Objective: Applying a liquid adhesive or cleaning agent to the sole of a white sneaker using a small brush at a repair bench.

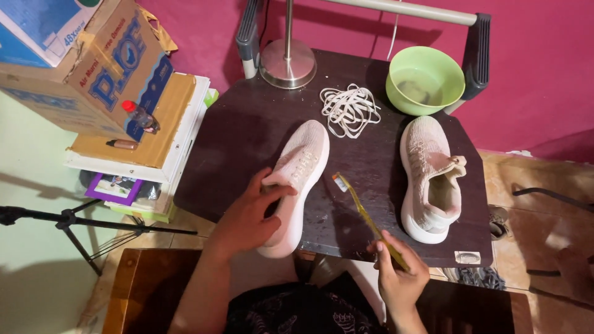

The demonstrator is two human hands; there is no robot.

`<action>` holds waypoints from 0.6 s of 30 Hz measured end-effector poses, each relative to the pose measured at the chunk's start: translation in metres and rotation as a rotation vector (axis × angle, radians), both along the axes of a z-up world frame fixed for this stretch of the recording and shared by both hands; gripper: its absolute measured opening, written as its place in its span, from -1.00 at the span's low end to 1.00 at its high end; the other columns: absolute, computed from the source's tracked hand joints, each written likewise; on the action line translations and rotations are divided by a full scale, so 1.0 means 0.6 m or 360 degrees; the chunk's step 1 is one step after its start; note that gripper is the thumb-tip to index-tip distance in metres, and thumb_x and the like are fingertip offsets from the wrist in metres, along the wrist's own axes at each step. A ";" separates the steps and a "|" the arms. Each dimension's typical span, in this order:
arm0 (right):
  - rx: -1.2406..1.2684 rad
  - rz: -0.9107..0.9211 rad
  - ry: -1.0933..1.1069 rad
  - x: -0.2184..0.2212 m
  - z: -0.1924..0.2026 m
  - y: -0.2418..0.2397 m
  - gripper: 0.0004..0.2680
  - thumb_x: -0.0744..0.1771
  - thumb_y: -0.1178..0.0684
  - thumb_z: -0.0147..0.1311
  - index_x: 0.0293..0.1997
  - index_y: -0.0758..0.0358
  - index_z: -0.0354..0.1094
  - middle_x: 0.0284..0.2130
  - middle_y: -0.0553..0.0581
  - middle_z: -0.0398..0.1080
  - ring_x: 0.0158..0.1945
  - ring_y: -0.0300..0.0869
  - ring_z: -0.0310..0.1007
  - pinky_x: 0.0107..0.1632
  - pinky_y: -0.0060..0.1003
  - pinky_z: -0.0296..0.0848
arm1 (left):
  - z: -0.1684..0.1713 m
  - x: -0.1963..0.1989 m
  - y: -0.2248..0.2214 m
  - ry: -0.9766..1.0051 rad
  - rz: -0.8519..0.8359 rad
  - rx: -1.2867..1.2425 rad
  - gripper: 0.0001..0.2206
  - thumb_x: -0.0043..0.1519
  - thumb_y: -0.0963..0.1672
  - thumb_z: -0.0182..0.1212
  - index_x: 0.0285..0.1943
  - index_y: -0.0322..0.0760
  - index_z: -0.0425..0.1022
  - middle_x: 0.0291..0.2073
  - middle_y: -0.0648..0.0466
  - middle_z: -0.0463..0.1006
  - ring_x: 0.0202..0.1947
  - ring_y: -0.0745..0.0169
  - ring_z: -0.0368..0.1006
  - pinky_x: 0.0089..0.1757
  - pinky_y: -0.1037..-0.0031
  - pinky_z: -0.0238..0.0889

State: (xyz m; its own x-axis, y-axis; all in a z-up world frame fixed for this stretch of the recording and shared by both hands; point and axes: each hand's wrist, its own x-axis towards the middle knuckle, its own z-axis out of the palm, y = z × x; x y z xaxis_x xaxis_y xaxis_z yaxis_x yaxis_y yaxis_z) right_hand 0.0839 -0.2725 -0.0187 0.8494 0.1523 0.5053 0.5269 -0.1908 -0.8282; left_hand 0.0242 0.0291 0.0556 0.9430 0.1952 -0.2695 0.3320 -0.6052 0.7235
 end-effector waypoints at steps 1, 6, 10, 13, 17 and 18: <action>-0.0002 0.0002 -0.0003 0.004 -0.020 -0.008 -0.80 0.32 0.20 0.20 0.03 0.37 0.45 -0.31 0.21 0.59 -0.32 -0.18 0.65 -0.12 -0.37 0.69 | -0.009 0.010 0.003 -0.0003 0.0002 -0.0002 -0.42 -0.01 -0.19 0.05 0.24 0.27 0.47 0.54 0.14 -0.08 0.35 0.03 0.29 0.05 0.17 0.30; 0.0018 0.0010 -0.0580 0.016 -0.076 -0.001 -0.88 0.29 0.17 0.23 -0.16 0.39 0.46 -0.18 0.24 0.42 -0.19 -0.14 0.54 -0.10 -0.43 0.66 | 0.023 0.034 -0.003 0.0184 -0.0017 0.0106 -0.70 0.13 0.10 0.28 -0.04 0.13 0.43 0.15 0.18 0.26 0.04 0.06 0.49 0.02 0.22 0.29; -0.0021 0.0208 -0.0837 0.017 -0.071 0.045 -0.88 0.28 0.25 0.23 -0.15 0.40 0.46 -0.19 0.31 0.48 -0.10 0.03 0.52 0.07 -0.18 0.63 | 0.011 0.059 0.008 0.0258 0.0160 0.0004 -0.73 0.15 0.10 0.34 -0.26 0.01 0.44 -0.06 0.19 0.33 -0.17 0.21 0.58 -0.12 0.32 0.36; -0.0002 0.0524 -0.0932 0.017 -0.069 0.066 -0.84 0.25 0.17 0.29 -0.14 0.28 0.47 -0.12 0.26 0.51 0.03 -0.02 0.51 0.16 -0.24 0.64 | -0.029 0.060 0.026 0.0066 0.0290 0.0025 -0.76 0.06 0.04 0.41 -0.39 0.04 0.41 -0.20 0.21 0.33 -0.26 0.20 0.51 -0.13 0.36 0.27; -0.0081 0.0648 -0.1114 0.014 -0.041 0.097 -0.87 0.27 0.18 0.29 -0.15 0.32 0.51 -0.27 0.21 0.51 -0.16 -0.04 0.54 -0.02 -0.25 0.68 | -0.054 0.050 0.049 -0.0261 0.0297 -0.0111 -0.77 0.07 -0.07 0.41 -0.42 -0.03 0.36 -0.26 0.22 0.43 -0.34 0.28 0.39 -0.19 0.42 0.22; 0.0000 0.0808 -0.1140 0.017 -0.050 0.103 -0.85 0.28 0.13 0.26 -0.16 0.39 0.49 -0.26 0.23 0.54 -0.15 -0.01 0.57 0.02 -0.24 0.71 | -0.058 0.049 0.054 -0.0365 0.0264 -0.0139 -0.76 0.07 -0.09 0.42 -0.44 -0.07 0.34 -0.34 0.23 0.47 -0.36 0.31 0.37 -0.25 0.41 0.20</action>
State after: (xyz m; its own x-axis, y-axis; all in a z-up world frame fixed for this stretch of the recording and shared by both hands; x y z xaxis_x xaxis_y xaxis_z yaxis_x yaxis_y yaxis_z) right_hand 0.0943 -0.2109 -0.0485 0.1578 0.4260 0.8909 0.9413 0.2076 -0.2660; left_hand 0.0537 0.0618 0.0207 0.9384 0.3371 -0.0757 0.2430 -0.4884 0.8381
